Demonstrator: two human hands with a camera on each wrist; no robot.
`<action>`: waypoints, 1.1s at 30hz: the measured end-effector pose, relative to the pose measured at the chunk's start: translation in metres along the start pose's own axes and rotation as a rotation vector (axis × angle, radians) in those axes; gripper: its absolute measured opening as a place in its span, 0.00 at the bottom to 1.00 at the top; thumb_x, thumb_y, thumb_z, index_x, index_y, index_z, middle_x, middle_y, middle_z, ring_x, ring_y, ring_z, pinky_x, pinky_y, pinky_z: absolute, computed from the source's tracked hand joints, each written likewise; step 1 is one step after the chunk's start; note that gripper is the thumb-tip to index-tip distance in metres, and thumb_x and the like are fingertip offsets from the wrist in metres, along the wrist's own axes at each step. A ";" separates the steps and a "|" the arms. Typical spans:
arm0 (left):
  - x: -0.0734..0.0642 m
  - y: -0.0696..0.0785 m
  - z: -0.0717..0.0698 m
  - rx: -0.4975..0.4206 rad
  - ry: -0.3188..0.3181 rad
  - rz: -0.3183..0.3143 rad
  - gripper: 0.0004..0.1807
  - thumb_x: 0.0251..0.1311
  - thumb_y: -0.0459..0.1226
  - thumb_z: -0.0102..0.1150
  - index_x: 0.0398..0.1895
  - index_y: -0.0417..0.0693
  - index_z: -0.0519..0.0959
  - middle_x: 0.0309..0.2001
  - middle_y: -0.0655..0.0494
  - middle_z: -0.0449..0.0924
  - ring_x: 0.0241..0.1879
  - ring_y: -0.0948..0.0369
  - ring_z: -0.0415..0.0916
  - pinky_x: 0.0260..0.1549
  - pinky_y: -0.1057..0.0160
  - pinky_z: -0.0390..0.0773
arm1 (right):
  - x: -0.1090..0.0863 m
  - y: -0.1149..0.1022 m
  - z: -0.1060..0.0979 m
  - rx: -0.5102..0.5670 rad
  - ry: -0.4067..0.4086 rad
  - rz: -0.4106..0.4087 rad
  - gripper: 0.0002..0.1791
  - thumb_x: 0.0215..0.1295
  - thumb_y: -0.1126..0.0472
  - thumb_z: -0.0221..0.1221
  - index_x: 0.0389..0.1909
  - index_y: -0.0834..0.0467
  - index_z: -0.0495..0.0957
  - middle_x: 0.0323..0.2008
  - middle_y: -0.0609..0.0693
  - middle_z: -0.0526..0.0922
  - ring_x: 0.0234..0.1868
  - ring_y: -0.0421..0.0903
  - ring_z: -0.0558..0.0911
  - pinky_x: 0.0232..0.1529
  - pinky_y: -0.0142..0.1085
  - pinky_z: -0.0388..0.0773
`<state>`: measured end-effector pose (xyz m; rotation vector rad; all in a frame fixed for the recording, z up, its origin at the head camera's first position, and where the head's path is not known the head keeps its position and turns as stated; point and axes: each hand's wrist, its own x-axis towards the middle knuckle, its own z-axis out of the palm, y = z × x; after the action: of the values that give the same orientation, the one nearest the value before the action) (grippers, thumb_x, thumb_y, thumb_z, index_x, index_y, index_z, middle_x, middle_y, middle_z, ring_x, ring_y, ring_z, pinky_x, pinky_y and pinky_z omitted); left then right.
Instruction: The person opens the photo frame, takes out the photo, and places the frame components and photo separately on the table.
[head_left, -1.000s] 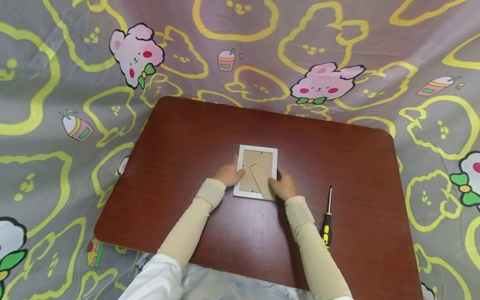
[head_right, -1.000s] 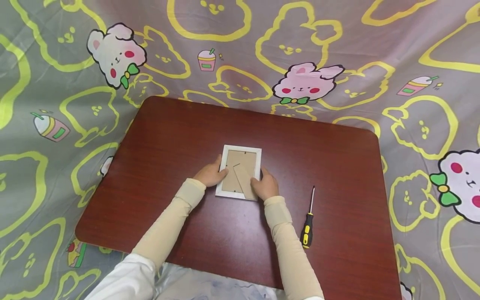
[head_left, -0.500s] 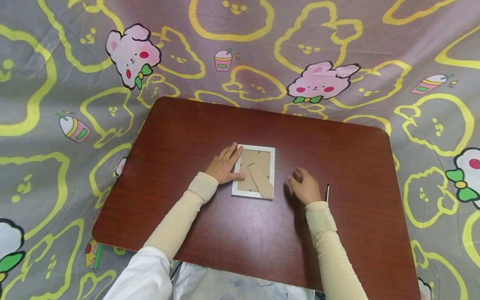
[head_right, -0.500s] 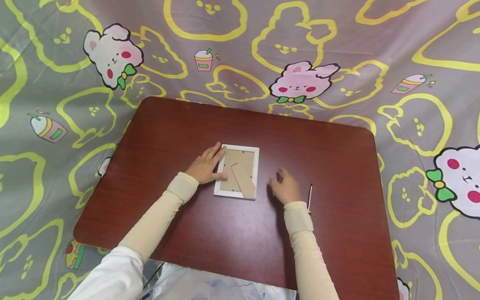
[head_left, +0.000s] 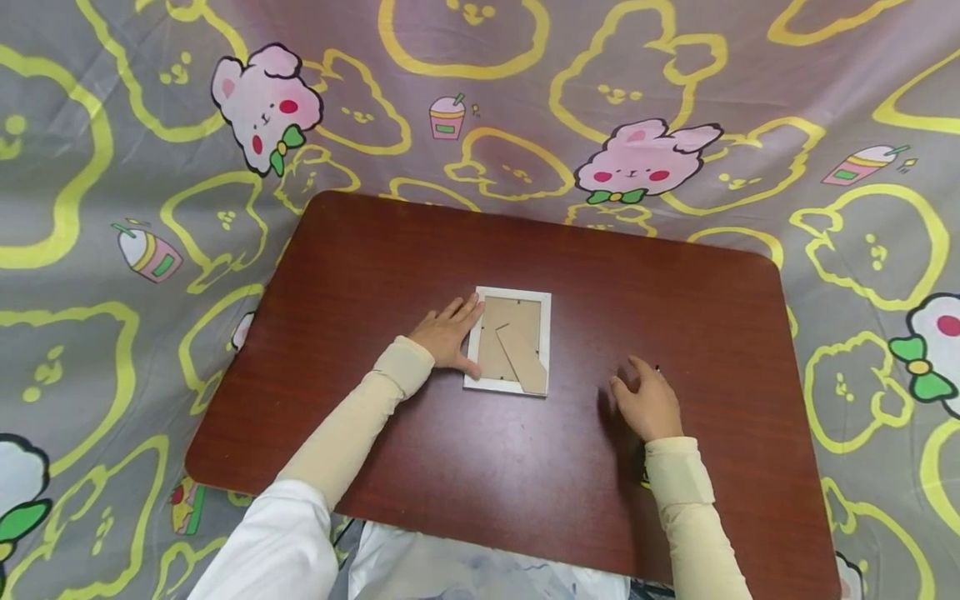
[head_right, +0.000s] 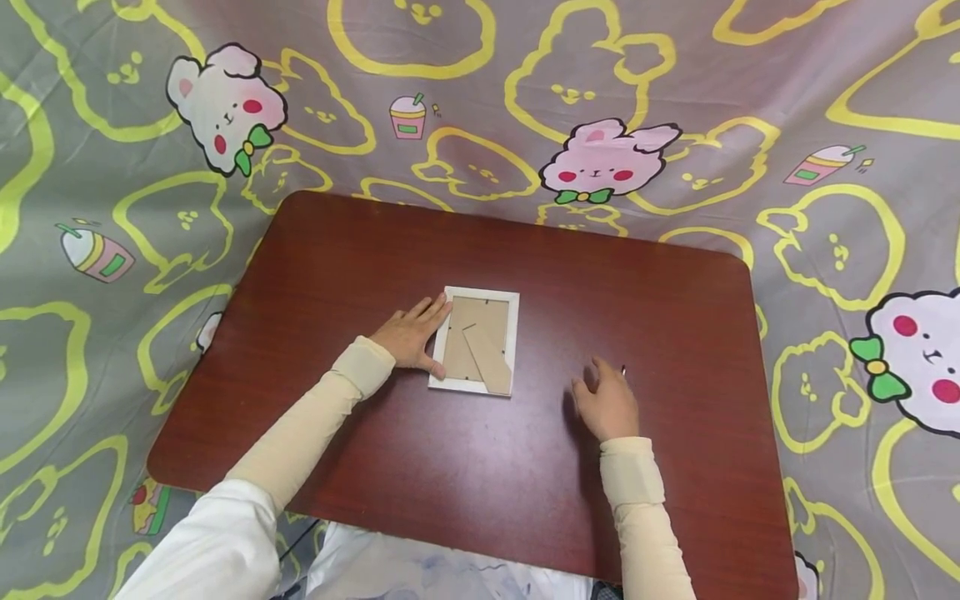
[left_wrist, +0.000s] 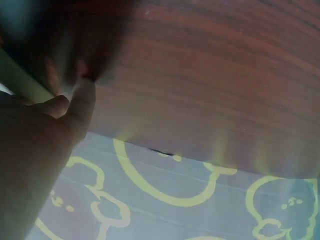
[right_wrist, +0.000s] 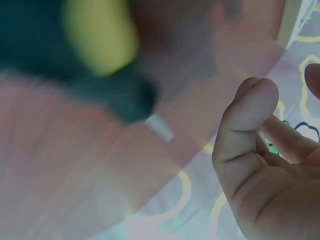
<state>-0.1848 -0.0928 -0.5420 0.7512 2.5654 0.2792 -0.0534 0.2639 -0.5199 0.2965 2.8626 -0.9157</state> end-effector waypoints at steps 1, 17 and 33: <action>0.000 -0.001 0.000 0.006 -0.006 0.001 0.77 0.37 0.73 0.68 0.83 0.56 0.33 0.81 0.59 0.24 0.79 0.52 0.32 0.69 0.36 0.49 | -0.003 0.003 -0.001 -0.011 0.008 0.011 0.32 0.72 0.54 0.57 0.70 0.66 0.66 0.53 0.72 0.77 0.54 0.71 0.76 0.54 0.64 0.69; 0.005 -0.003 0.004 0.045 -0.010 0.011 0.77 0.37 0.74 0.66 0.82 0.55 0.32 0.81 0.57 0.23 0.79 0.50 0.36 0.68 0.38 0.53 | -0.040 0.037 0.006 -0.143 0.029 0.211 0.35 0.65 0.47 0.63 0.46 0.78 0.63 0.39 0.79 0.72 0.39 0.79 0.76 0.38 0.66 0.71; 0.004 -0.001 0.003 0.039 -0.050 -0.009 0.77 0.39 0.74 0.66 0.82 0.55 0.30 0.80 0.58 0.20 0.79 0.50 0.32 0.70 0.38 0.49 | -0.068 0.047 0.021 -0.184 0.030 0.227 0.28 0.69 0.50 0.57 0.45 0.76 0.69 0.35 0.77 0.74 0.36 0.77 0.77 0.37 0.66 0.71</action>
<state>-0.1867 -0.0914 -0.5464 0.7506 2.5333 0.2059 0.0243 0.2790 -0.5517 0.6040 2.8363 -0.6084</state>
